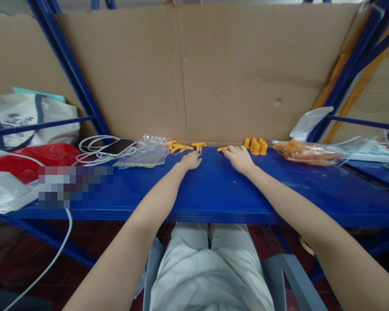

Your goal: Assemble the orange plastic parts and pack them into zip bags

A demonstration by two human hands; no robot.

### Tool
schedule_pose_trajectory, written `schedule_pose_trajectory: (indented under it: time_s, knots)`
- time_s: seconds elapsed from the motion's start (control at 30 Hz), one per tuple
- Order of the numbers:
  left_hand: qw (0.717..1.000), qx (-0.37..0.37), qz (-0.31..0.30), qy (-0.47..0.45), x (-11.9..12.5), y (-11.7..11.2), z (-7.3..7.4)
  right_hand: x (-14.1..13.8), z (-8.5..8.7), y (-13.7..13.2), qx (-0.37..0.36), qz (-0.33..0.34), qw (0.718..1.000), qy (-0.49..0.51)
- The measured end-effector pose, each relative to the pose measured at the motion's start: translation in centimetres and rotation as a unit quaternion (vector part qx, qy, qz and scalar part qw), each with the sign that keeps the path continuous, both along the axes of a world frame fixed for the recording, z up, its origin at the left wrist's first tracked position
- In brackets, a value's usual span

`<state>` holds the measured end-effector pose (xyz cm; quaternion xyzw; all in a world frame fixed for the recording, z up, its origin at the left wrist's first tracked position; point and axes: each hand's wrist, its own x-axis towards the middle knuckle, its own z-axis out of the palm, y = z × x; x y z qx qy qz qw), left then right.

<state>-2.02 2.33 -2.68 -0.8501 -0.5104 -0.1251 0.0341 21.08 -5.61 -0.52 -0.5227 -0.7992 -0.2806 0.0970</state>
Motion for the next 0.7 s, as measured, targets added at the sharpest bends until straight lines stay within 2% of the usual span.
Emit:
schedule_pose_trajectory:
  time_s: [0.17, 0.33, 0.7]
  knots:
    - [0.999, 0.037, -0.003, 0.005, -0.2, 0.2, 0.1, -0.1, 0.0, -0.1, -0.028, -0.004, 1.0, -0.008]
    - [0.997, 0.065, -0.024, -0.029, -0.2, 0.2, 0.3, 0.1, -0.4, 0.1, -0.037, 0.003, 0.999, 0.001]
    - [0.989, 0.029, -0.108, -0.096, 2.4, -3.1, 2.4, 0.0, -0.3, -0.5, -0.066, -0.014, 0.997, 0.034]
